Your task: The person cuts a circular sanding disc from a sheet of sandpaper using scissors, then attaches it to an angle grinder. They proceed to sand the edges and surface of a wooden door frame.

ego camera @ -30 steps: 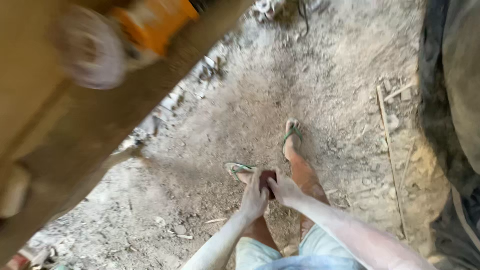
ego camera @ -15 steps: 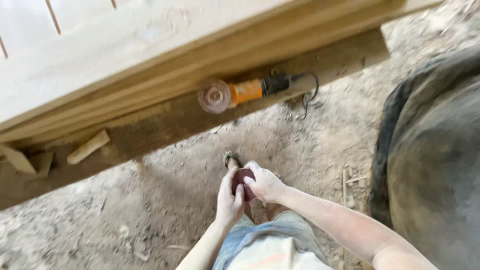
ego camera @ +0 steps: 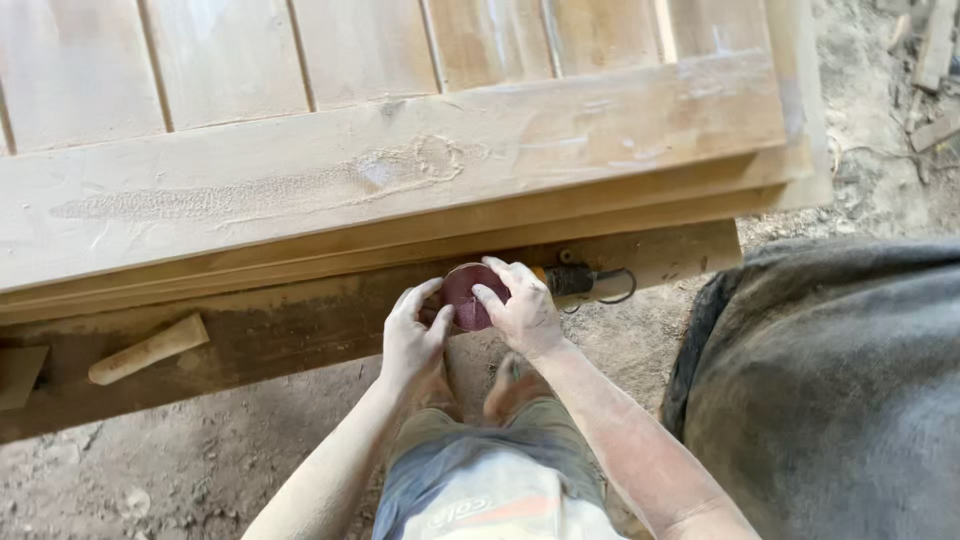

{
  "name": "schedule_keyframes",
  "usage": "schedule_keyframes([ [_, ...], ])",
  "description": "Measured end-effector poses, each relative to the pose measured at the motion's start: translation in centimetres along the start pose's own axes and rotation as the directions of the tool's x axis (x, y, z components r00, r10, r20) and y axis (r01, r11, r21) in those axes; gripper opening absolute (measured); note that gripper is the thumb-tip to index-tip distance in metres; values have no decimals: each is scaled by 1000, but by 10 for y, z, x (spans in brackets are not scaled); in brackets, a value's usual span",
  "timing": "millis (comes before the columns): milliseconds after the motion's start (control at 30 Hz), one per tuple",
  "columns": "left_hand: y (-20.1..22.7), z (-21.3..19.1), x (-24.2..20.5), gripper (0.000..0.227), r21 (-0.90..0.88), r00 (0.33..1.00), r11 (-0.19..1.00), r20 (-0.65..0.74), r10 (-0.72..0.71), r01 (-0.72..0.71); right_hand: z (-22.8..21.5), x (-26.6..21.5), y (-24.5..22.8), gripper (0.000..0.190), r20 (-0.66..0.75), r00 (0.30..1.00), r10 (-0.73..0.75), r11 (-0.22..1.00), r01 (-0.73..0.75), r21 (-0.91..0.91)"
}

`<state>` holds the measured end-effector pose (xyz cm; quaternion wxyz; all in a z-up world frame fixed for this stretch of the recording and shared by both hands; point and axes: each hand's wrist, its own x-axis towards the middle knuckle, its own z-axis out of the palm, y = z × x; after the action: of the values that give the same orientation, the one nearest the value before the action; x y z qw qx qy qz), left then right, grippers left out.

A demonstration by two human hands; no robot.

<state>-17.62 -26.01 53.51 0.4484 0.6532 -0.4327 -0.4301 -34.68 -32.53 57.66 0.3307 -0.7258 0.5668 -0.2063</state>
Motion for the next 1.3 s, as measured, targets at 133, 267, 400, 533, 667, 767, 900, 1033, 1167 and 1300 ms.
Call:
schedule_keyframes([
  [133,-1,8,4,33,113,997,992,-68,-39,46,4,12,9,44,80,996,29,983,-14,-184],
  [267,3,17,-4,37,262,986,963,-168,-16,60,2,22,25,42,208,976,-65,987,93,-129],
  [400,12,29,-12,45,306,967,940,-242,-76,150,-6,33,34,44,352,927,-131,973,189,-135],
  [533,-3,47,-19,56,307,956,938,-284,-71,161,-6,33,46,54,464,854,-235,915,355,-192],
  [667,-23,67,-21,58,258,931,945,-351,-103,201,0,33,61,62,523,816,-247,895,398,-199],
  [767,-36,75,-17,60,279,921,948,-387,-34,152,4,38,69,66,574,794,-199,930,338,-146],
  [900,-40,79,-17,59,297,907,940,-420,-31,170,24,44,93,61,538,775,-330,897,436,-77],
  [1033,-30,74,-17,62,272,915,942,-395,-78,197,46,49,119,39,633,561,-534,575,789,-215],
  [1167,-26,82,-14,57,260,878,947,-476,-42,187,49,43,127,39,571,471,-672,414,879,-237],
  [1300,-26,85,-13,53,203,852,963,-522,-47,178,48,39,120,51,541,730,-417,818,561,-127],
])
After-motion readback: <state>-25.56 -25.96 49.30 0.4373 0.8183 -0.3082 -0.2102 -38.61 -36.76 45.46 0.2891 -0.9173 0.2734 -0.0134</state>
